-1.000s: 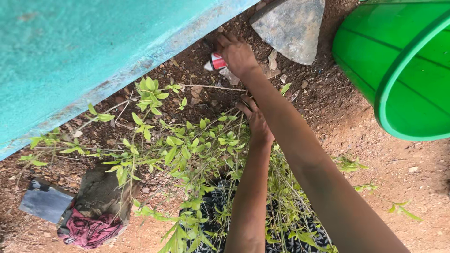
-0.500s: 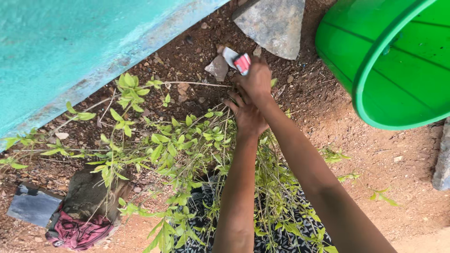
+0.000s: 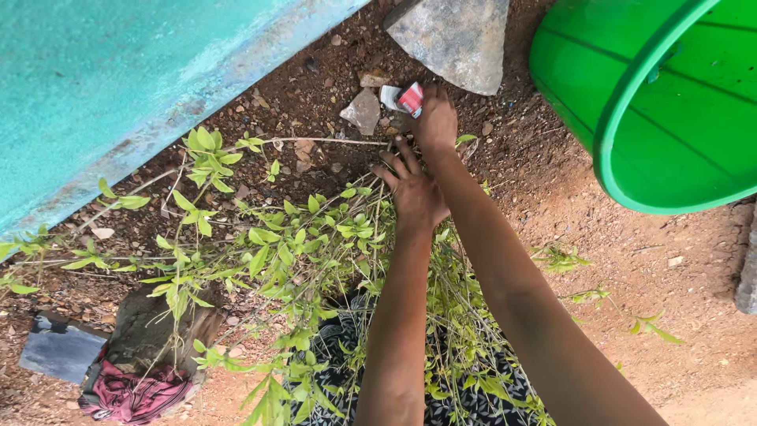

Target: The person carries a green bucket containing paper and plastic waste from a building to an outdoor area and empties the contents onto the ground among some bushes.

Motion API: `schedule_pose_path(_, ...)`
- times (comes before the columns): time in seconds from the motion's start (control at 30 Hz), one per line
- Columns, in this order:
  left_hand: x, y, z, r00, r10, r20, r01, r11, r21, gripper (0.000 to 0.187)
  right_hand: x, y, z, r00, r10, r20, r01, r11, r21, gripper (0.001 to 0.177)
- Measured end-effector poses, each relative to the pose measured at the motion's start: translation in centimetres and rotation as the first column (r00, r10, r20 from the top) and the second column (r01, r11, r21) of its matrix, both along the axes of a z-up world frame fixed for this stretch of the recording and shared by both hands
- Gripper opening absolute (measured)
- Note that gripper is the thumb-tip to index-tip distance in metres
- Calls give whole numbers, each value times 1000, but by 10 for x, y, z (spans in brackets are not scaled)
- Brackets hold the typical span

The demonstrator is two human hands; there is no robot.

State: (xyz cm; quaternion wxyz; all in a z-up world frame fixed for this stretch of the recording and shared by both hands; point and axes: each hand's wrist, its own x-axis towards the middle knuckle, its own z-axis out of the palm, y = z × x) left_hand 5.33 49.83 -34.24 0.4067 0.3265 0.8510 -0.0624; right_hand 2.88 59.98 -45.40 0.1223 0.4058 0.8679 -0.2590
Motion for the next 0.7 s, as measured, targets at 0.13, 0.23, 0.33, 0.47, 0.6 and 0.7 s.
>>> schedule_pose_path(0.13, -6, 2, 12, 1000, -15, 9, 15, 999, -28, 82, 7, 3, 0, 993, 104, -53, -105, 994, -7, 68)
schedule_pose_path(0.23, -11, 2, 19, 995, -46, 93, 54, 995, -82, 97, 27, 10, -4, 996, 83, -34, -84, 996, -12, 59)
schedule_pose_path(0.33, -11, 3, 20, 995, 48, 82, -50, 999, 20, 126, 50, 30, 5, 996, 50, -79, -48, 998, 30, 46)
schedule_pose_path(0.47, -12, 5, 19, 996, 18, 82, -16, 1000, -18, 122, 77, 51, 43, 994, -44, 104, 46, 999, -14, 64)
schedule_pose_path(0.6, -13, 4, 21, 996, 11, 88, -9, 1000, -26, 117, 98, 64, 48, 907, 417, 62, -418, 908, 12, 61)
schedule_pose_path(0.7, -12, 3, 24, 995, 21, 96, -19, 1000, -23, 115, 96, 68, 37, 823, 566, 50, -568, 819, 84, 59)
